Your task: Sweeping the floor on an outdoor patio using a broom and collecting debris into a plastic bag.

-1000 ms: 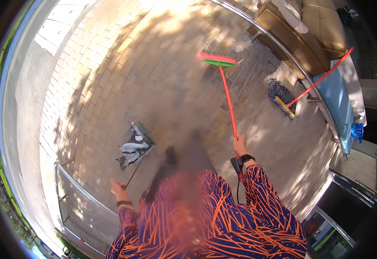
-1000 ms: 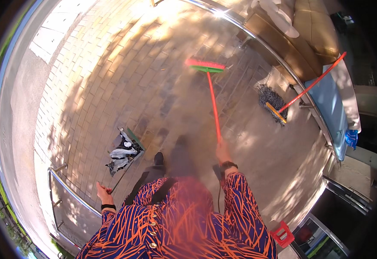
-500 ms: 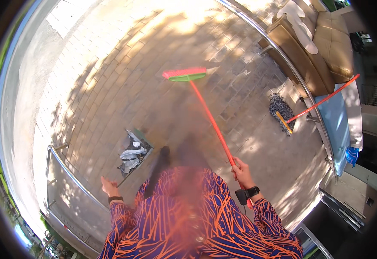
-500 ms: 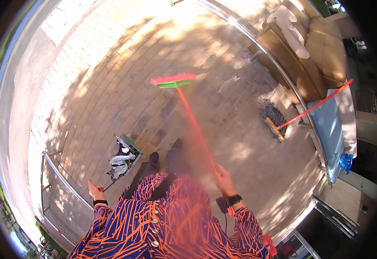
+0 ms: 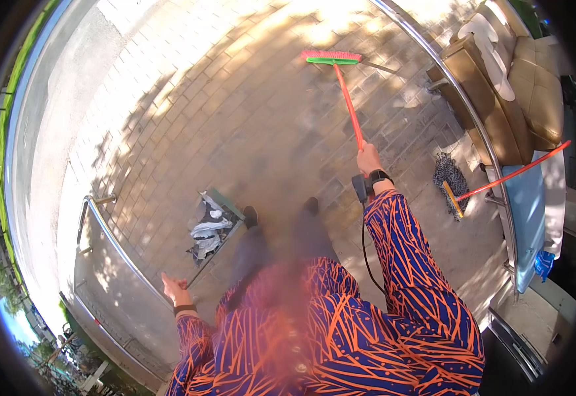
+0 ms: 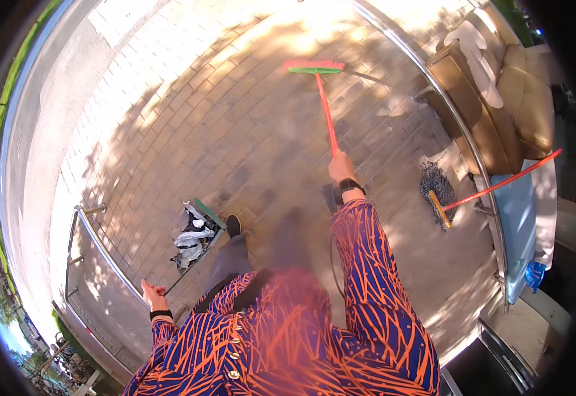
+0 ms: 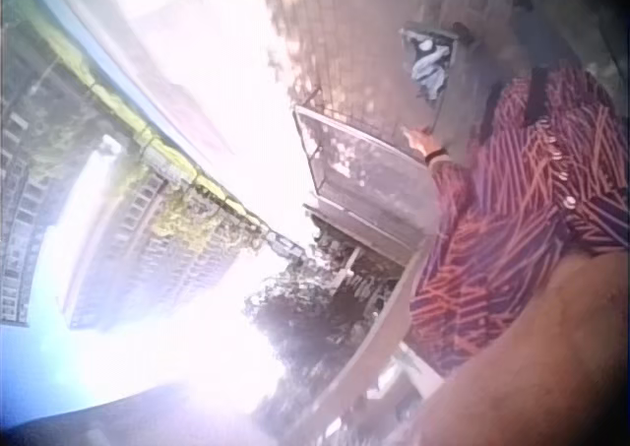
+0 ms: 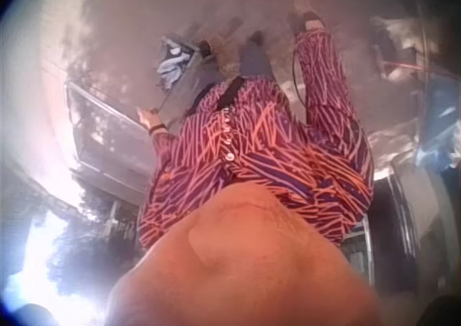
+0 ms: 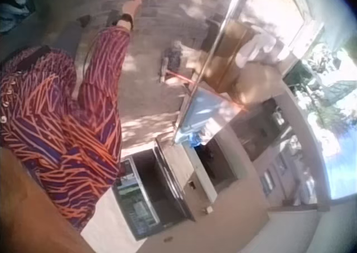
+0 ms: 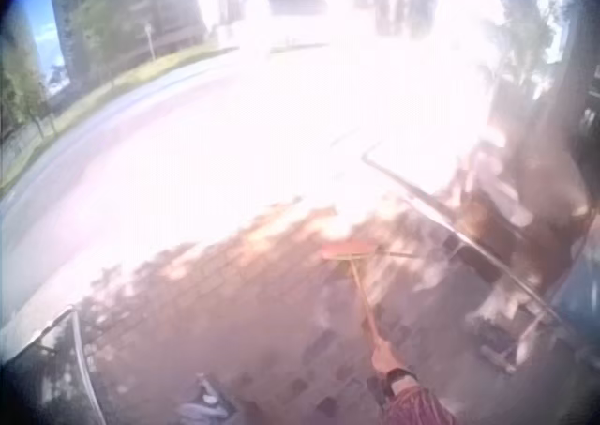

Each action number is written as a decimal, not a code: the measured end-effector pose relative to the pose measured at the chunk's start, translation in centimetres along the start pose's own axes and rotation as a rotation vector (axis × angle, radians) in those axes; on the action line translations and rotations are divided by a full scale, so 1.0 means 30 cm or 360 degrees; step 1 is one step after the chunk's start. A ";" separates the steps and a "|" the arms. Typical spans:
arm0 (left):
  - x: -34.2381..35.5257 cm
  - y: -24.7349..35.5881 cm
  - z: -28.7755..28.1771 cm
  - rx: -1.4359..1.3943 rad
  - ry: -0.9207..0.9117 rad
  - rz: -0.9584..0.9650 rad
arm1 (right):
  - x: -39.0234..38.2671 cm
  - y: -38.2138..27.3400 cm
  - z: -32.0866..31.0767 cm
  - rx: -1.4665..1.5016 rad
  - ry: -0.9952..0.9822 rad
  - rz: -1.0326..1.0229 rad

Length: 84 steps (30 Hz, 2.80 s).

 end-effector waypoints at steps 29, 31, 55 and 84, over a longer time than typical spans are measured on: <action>0.875 0.316 -0.224 0.0348 -0.0412 -0.0132 | -0.867 -0.862 0.708 0.0506 -0.0209 0.0075; 0.895 0.300 -0.319 0.0357 -0.0352 -0.0150 | -0.963 -0.795 0.755 0.0280 -0.0274 0.0080; 1.059 0.254 -0.753 0.0062 0.0071 -0.0156 | -1.993 -0.687 0.618 0.0572 -0.0326 0.0142; 1.340 0.598 -0.409 0.0059 -0.0064 -0.0433 | -0.673 -1.214 0.914 -0.0202 -0.0429 -0.0418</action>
Point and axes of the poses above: each hand's wrist, its own x-axis towards the middle knuckle, its own z-axis out of the palm, y = z × x, the point moved 2 cm from there along x, towards the middle knuckle, and after that the axes turned 9 degrees about -z, right-handed, at the moved point
